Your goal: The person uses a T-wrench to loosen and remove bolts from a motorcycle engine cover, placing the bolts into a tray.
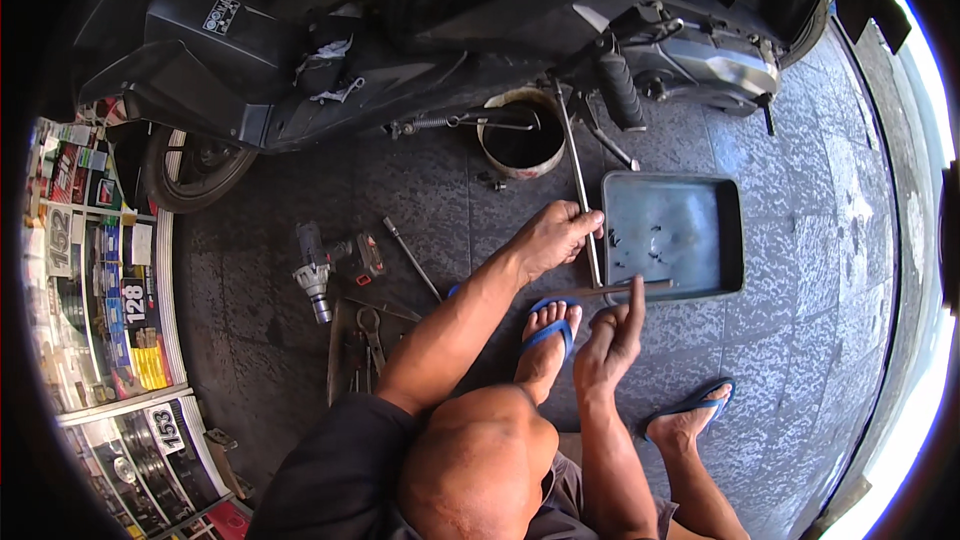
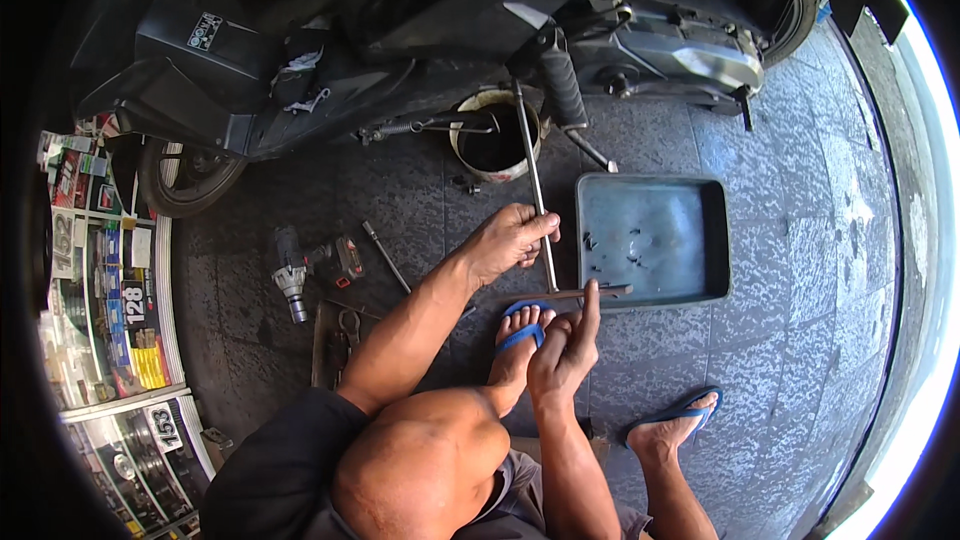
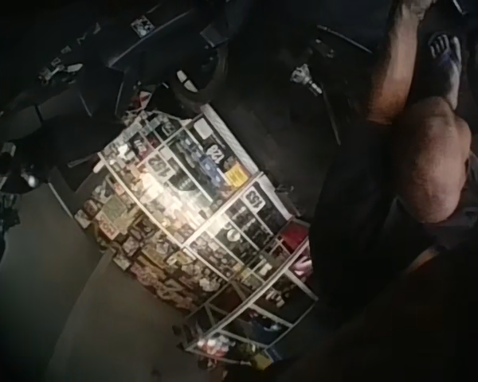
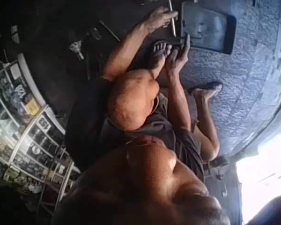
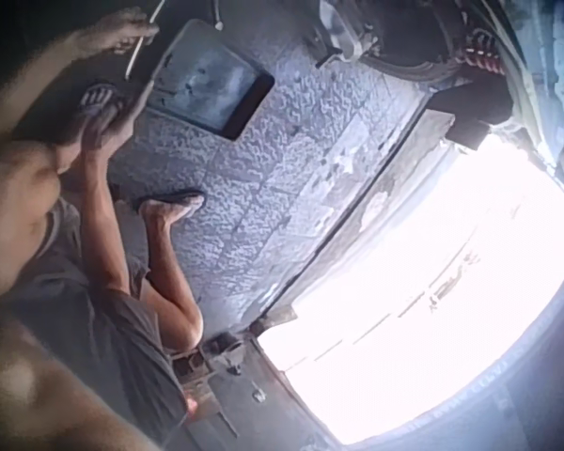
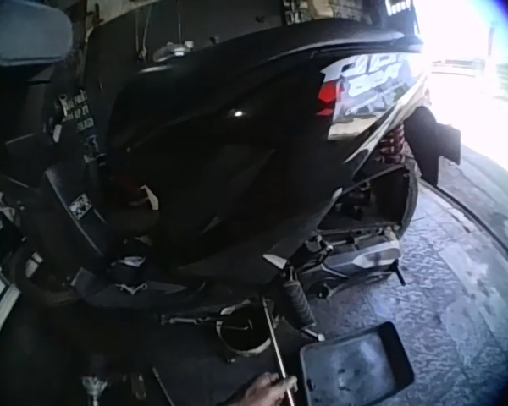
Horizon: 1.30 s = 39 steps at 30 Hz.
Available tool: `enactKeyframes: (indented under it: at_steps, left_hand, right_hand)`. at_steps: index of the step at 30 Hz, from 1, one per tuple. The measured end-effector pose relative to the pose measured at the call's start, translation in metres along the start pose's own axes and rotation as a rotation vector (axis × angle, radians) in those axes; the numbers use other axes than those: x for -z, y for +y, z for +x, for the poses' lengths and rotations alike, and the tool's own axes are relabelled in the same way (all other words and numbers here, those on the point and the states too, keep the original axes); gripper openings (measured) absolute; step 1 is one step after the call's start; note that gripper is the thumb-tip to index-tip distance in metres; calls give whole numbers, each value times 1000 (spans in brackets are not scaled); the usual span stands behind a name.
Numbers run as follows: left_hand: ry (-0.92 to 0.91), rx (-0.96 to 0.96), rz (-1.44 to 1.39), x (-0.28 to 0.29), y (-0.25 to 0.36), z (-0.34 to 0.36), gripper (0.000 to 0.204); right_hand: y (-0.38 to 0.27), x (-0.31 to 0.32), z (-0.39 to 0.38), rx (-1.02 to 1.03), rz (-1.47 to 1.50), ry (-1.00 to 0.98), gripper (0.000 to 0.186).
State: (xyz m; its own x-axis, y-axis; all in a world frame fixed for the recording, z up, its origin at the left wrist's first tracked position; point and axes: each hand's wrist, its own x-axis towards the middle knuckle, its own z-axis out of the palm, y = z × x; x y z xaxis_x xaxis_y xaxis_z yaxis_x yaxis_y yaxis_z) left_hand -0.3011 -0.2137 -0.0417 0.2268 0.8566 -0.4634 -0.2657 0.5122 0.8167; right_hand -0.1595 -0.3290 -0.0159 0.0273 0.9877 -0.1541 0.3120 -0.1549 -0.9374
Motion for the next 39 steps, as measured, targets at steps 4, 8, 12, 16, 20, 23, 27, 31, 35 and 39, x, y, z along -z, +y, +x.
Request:
enactKeyframes:
  at_steps: [4, 8, 12, 16, 20, 23, 27, 31, 35, 39]
  left_hand:
    - [92, 5, -37, 12, 0, 3, 29]
    - [104, -46, -27, 10, 5, 6, 28]
    - [82, -58, -63, 11, 12, 10, 27]
    - [83, -59, -84, 14, 14, 12, 26]
    - [100, -37, -63, 19, 17, 10, 26]
    - [81, -43, -52, 16, 21, 14, 26]
    - [44, -107, -198, 7, 17, 8, 27]
    - [-289, 101, 65, 0, 4, -3, 30]
    - [-266, 49, 66, 7, 3, -7, 31]
    - [-172, -19, 29, 5, 5, 1, 29]
  right_hand:
    - [50, -7, 1, -9, -539, -534, 33]
    - [61, 5, 17, -139, -331, -358, 26]
    - [60, -1, 0, -113, -441, -476, 23]
    - [50, -9, -7, 88, -317, -355, 31]
    - [26, -10, 1, 424, -155, -203, 63]
    - [16, 0, 10, 309, -194, 26, 70]
    - [7, -8, 24, -7, -72, -12, 31]
    - [-3, -8, 13, -156, 326, -138, 50]
    - [3, 5, 7, 173, 149, 101, 48]
    - [64, -2, -3, -168, -394, -432, 29]
